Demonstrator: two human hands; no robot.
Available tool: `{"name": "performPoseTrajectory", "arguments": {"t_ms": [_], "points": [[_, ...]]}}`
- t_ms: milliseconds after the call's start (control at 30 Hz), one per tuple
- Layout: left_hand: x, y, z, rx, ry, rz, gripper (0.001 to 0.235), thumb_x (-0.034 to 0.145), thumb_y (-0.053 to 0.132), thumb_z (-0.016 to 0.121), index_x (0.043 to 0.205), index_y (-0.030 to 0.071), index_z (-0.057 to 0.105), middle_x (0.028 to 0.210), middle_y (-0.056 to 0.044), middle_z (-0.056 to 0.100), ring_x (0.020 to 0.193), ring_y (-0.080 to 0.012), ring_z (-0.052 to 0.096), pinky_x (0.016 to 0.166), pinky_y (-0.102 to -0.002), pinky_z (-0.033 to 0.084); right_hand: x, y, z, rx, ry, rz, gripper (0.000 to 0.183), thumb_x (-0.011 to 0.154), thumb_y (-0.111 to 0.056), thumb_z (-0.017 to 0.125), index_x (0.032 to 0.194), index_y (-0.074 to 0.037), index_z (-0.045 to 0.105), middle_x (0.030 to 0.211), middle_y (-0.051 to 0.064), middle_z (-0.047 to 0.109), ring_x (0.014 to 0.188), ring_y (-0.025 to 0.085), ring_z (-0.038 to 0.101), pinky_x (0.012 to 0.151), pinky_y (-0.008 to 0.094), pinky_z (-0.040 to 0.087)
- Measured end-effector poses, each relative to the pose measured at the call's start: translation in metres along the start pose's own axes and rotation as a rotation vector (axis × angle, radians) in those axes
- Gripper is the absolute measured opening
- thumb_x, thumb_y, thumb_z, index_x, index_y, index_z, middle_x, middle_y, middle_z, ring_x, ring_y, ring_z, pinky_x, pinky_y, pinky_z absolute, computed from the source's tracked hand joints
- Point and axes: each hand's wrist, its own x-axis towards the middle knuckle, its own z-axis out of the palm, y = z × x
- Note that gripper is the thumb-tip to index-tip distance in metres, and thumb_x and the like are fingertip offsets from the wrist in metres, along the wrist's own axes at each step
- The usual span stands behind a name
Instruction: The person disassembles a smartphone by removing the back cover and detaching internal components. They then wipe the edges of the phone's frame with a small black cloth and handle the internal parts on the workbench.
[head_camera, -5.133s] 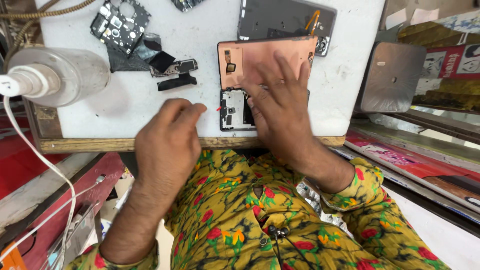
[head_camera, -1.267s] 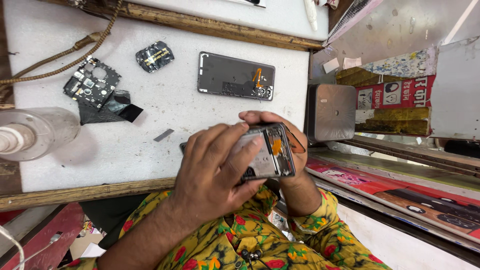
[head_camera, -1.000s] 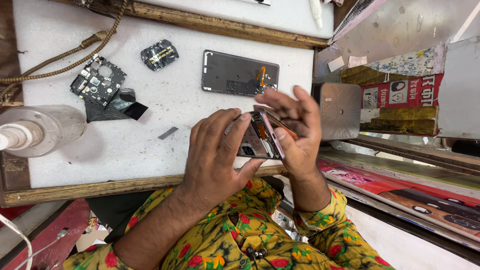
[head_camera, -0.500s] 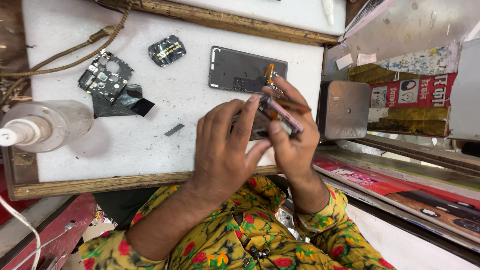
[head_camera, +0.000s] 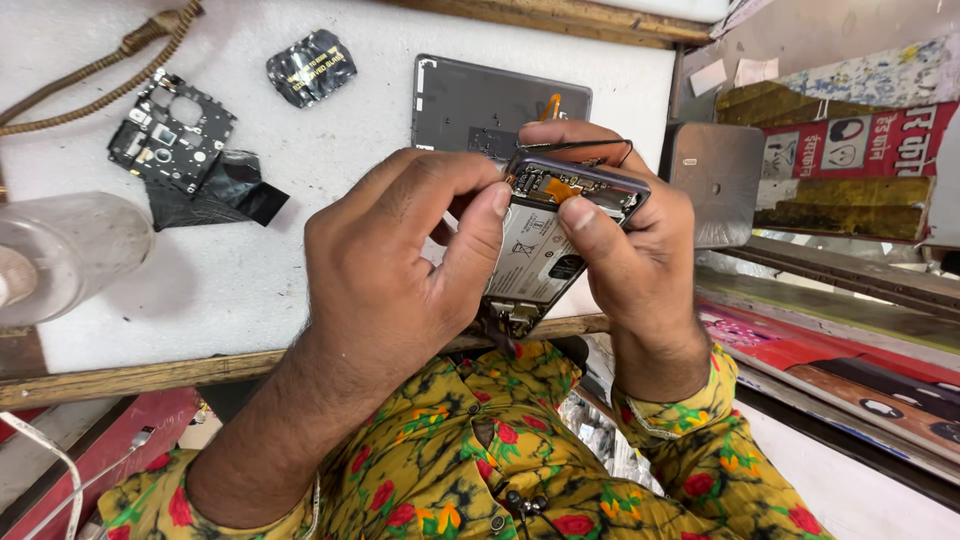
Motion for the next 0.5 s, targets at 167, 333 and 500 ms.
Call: {"name": "performPoseTrajectory", "arguments": {"t_ms": [167,333,500], "points": [[0.0,-0.001,0.001,-0.039,-0.006,0.001,0.01,0.102,0.003,0.071,0.11,0.002,0.064,0.097,-0.009,0.071,0.089,-0.0165,0.076,0.073,-0.029,0.061,0.001,-0.005,0.0,0.016,-0.032,0.03,0.039,0.11,-0.023,0.066,0.124,0.013,0.065,0.146,0.021,0.059,0.12,0.02,0.061,0.109,0.035,0.051],[0.001,0.001,0.003,-0.044,-0.016,-0.014,0.008,0.106,0.004,0.07,0.109,0.002,0.063,0.097,-0.008,0.071,0.085,-0.0141,0.076,0.073,-0.026,0.062,0.0,-0.008,0.005,0.0,0.002,0.026,0.038,0.111,-0.023,0.067,0.123,0.013,0.066,0.148,0.02,0.057,0.123,0.022,0.061,0.11,0.035,0.049],[-0.001,0.005,0.005,0.125,0.023,0.132,0.012,0.101,0.0,0.071,0.106,-0.003,0.062,0.094,-0.014,0.068,0.083,-0.0242,0.073,0.069,-0.034,0.059,-0.006,-0.008,0.01,-0.087,0.062,-0.007,0.035,0.111,-0.022,0.066,0.12,0.012,0.068,0.15,0.019,0.054,0.13,0.027,0.06,0.115,0.039,0.048]]}}
